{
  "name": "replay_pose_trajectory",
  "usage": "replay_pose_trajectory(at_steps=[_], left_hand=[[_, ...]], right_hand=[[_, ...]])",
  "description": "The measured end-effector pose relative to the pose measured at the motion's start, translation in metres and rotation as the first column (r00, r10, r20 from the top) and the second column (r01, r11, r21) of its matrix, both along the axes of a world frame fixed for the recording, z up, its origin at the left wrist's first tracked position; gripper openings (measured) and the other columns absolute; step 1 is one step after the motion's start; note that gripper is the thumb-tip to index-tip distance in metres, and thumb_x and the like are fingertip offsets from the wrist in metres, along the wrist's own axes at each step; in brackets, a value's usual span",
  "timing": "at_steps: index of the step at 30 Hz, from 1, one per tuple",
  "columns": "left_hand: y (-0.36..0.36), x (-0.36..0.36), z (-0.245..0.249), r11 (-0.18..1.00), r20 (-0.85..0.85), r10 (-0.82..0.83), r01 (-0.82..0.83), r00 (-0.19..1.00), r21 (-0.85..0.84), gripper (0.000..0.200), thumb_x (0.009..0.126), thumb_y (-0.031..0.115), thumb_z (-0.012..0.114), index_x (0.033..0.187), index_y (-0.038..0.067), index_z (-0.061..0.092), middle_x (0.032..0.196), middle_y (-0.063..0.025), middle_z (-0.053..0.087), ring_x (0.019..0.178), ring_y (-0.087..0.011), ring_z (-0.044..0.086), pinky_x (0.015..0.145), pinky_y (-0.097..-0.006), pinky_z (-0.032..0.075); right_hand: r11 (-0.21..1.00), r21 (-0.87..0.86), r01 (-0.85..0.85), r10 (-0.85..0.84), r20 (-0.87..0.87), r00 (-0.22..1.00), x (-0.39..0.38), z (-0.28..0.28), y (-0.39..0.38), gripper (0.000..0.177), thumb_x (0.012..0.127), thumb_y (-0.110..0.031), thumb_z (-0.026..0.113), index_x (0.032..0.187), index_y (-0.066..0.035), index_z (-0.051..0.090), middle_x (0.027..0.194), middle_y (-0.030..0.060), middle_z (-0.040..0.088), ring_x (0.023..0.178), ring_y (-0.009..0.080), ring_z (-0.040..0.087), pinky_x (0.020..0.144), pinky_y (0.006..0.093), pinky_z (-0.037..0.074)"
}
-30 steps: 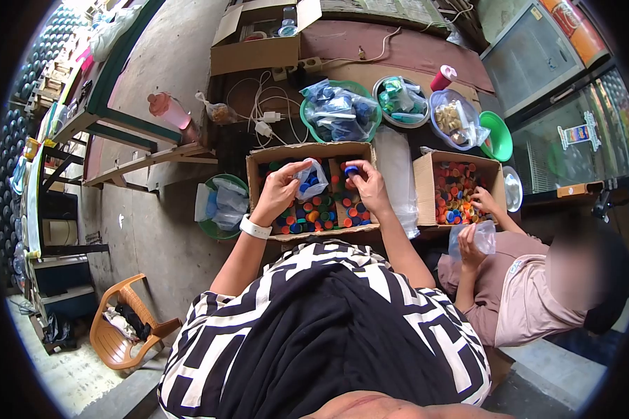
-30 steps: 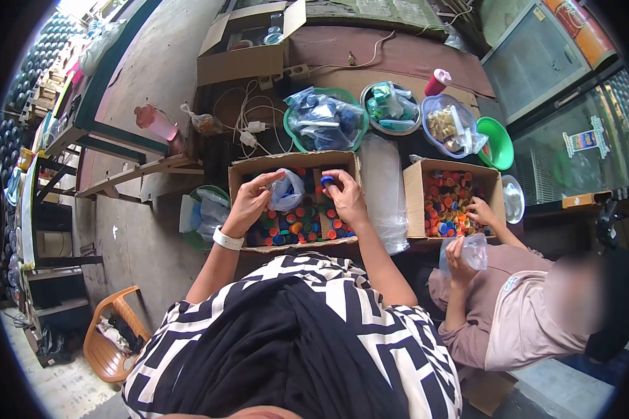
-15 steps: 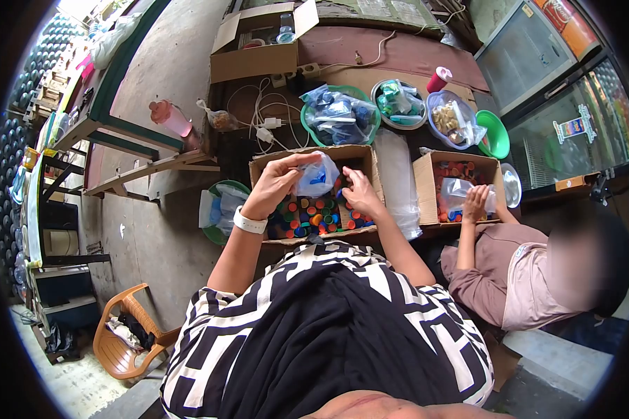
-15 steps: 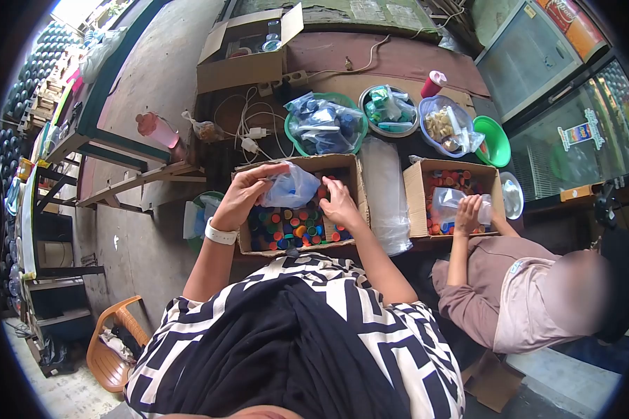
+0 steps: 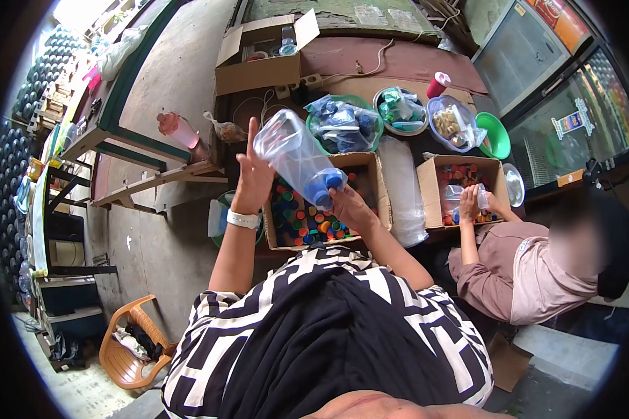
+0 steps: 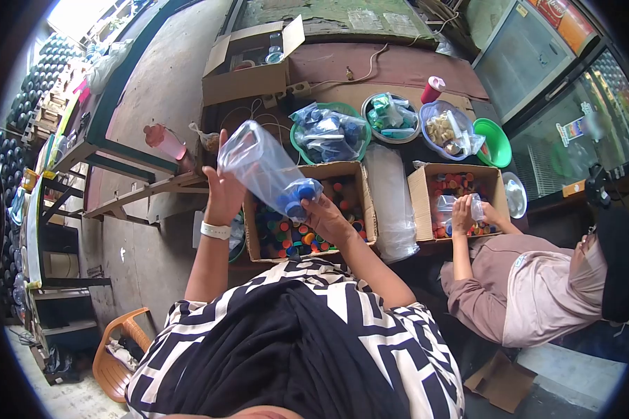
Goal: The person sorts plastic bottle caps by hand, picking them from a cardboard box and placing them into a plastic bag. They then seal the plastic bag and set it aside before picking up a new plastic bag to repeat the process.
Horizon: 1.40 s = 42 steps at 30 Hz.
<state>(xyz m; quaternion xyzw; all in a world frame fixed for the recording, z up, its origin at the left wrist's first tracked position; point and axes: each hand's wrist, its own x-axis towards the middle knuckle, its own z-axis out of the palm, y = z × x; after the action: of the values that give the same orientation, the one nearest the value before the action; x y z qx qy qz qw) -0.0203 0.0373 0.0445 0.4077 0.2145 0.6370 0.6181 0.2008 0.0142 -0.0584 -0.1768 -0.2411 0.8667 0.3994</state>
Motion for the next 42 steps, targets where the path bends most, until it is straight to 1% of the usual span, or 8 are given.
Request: replay_pose_trajectory(at_steps=[1,4,7,11,19,25,32,42], left_hand=[[-0.002,-0.001,-0.006,0.999,-0.155,-0.041,0.04,0.987,-0.012,0.112,0.07,0.083,0.042,0.15,0.023,-0.009,0.154,-0.0133,0.017,0.138,-0.028,0.027,0.112,-0.044,0.023],[-0.016,0.015,-0.043,0.968,-0.269,-0.218,0.173,0.938,-0.182,0.117,0.07,0.065,0.07,0.151,0.017,0.001,0.147,-0.0135,0.032,0.134,-0.0269,0.035,0.108,-0.0436,0.031],[-0.03,0.033,-0.052,0.915,-0.357,-0.361,0.253,0.861,-0.316,0.075,0.084,0.021,0.071,0.144,0.003,0.03,0.132,-0.0113,0.05,0.121,-0.0202,0.049,0.102,-0.0331,0.04],[-0.024,0.038,-0.065,0.84,-0.079,-0.36,0.286,0.929,-0.461,0.042,0.089,0.01,0.062,0.128,0.001,0.05,0.119,-0.0095,0.059,0.106,-0.0185,0.06,0.089,-0.0323,0.051],[-0.018,0.032,-0.069,0.767,-0.096,-0.509,0.401,0.855,-0.501,0.034,0.091,0.015,0.061,0.121,0.001,0.055,0.104,-0.0062,0.064,0.092,-0.0137,0.064,0.079,-0.028,0.052],[-0.027,0.05,-0.058,0.814,-0.152,-0.482,0.376,0.863,-0.443,0.046,0.077,0.009,0.077,0.117,0.0,0.056,0.097,-0.005,0.065,0.087,-0.0114,0.062,0.073,-0.024,0.052],[-0.026,0.046,-0.045,0.747,-0.204,-0.552,0.37,0.808,-0.553,0.039,0.077,0.006,0.074,0.112,0.0,0.058,0.097,-0.0051,0.065,0.083,-0.0127,0.064,0.075,-0.0254,0.052],[-0.031,0.048,-0.052,0.869,-0.392,-0.463,0.319,0.795,-0.379,0.037,0.079,0.005,0.073,0.113,0.0,0.06,0.098,-0.0031,0.066,0.081,-0.0092,0.062,0.072,-0.0233,0.049]], right_hand=[[0.999,-0.03,0.044,-0.044,0.009,0.999,-0.002,0.007,-0.002,0.043,0.09,-0.013,0.064,0.129,-0.01,0.045,0.119,0.0037,0.056,0.11,0.0171,0.057,0.094,0.0331,0.048],[0.989,-0.02,0.144,-0.141,0.104,0.984,-0.008,0.016,-0.007,0.042,0.089,-0.016,0.066,0.126,-0.009,0.047,0.115,0.0024,0.058,0.107,0.0155,0.058,0.091,0.0312,0.049],[0.976,0.044,0.213,-0.217,0.261,0.941,-0.009,0.013,-0.018,0.043,0.089,-0.019,0.067,0.125,-0.008,0.048,0.114,0.002,0.059,0.105,0.0133,0.058,0.09,0.0294,0.048],[0.968,0.091,0.234,-0.251,0.388,0.887,0.003,0.001,-0.024,0.044,0.088,-0.021,0.068,0.124,-0.006,0.048,0.112,0.0028,0.058,0.1,0.0108,0.056,0.088,0.0258,0.045],[0.897,0.329,0.296,-0.432,0.503,0.748,0.024,0.031,-0.039,0.051,0.086,-0.015,0.07,0.129,0.0,0.046,0.105,0.0041,0.057,0.097,0.011,0.055,0.09,0.0253,0.044],[0.922,0.29,0.258,-0.383,0.575,0.723,0.03,0.026,-0.046,0.034,0.089,-0.016,0.065,0.118,0.0,0.055,0.104,0.004,0.059,0.093,0.0109,0.058,0.086,0.0253,0.047],[0.944,0.172,0.282,-0.329,0.407,0.852,0.039,0.019,-0.049,0.034,0.091,-0.014,0.061,0.121,-0.001,0.052,0.11,0.005,0.058,0.1,0.0111,0.058,0.091,0.0271,0.047],[0.975,0.119,0.186,-0.22,0.428,0.877,0.04,0.032,-0.048,0.041,0.091,-0.015,0.061,0.127,0.0,0.048,0.117,0.0065,0.056,0.106,0.0135,0.056,0.095,0.029,0.046]])
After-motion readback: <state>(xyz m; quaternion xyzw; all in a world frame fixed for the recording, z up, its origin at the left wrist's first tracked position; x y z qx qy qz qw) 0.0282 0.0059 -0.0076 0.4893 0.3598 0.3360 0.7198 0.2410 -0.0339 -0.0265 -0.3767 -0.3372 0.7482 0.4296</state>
